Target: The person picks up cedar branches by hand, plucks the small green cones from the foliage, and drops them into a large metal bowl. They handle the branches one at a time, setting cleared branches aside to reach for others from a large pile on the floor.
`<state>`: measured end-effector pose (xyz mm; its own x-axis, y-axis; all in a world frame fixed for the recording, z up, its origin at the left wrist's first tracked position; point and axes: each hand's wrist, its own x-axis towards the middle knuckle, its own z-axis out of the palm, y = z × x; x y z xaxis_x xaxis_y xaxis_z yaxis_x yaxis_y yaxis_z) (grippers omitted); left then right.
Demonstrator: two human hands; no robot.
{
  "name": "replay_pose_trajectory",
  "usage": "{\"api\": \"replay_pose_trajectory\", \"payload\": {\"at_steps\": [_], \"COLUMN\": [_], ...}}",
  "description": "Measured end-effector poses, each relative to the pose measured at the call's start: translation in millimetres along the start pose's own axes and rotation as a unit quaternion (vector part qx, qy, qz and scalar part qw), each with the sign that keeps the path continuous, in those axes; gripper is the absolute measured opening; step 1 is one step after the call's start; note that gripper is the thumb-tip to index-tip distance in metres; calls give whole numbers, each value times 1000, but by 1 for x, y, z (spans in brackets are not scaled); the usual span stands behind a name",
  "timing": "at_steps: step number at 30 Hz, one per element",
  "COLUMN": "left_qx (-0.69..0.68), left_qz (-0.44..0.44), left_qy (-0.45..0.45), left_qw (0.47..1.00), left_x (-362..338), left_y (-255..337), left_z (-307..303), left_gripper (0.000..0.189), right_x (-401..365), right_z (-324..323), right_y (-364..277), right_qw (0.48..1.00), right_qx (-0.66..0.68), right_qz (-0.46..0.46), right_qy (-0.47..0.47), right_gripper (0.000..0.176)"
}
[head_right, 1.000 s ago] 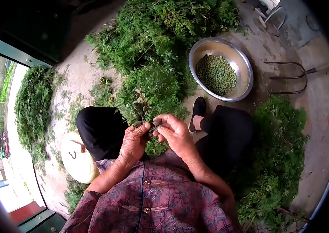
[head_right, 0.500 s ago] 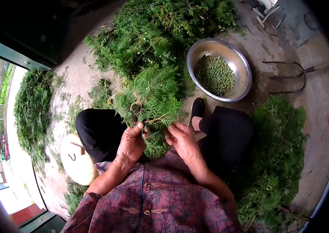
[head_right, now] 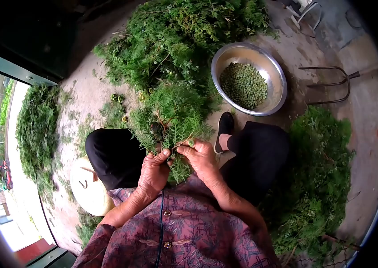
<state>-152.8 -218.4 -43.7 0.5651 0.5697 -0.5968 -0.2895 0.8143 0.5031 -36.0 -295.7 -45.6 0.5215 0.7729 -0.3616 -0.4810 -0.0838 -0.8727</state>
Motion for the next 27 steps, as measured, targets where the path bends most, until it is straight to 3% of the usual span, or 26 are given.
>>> {"api": "replay_pose_trajectory", "payload": {"at_steps": [3,4,13,14,16,21,22,27], "left_qx": [23,22,43,39,32,22,23,28], "left_qz": [-2,6,20,30,36,28,22,-2], "left_qy": [13,30,56,58,41,3,13,15], "left_qw": [1000,999,997,997,998,999,999,1000], "left_x": [1,-1,-7,-9,-7,1,0,2], "left_y": [-8,-9,-4,0,9,7,9,3], "left_z": [-6,-2,-2,-3,-7,-16,-13,-16], "left_gripper": [12,7,6,7,13,25,24,19], "right_x": [0,-5,-5,-2,4,5,4,2], "right_z": [-3,-3,-19,-26,-51,-43,-39,-25], "right_y": [20,13,17,11,16,15,12,10], "right_qw": [992,994,995,995,996,971,964,990], "right_qx": [-81,-87,-67,-19,16,228,254,137], "right_qz": [-81,-27,26,-1,-10,62,70,19], "right_qy": [47,55,61,100,87,-36,-25,-21], "right_gripper": [10,11,9,8,5,21,22,20]}}
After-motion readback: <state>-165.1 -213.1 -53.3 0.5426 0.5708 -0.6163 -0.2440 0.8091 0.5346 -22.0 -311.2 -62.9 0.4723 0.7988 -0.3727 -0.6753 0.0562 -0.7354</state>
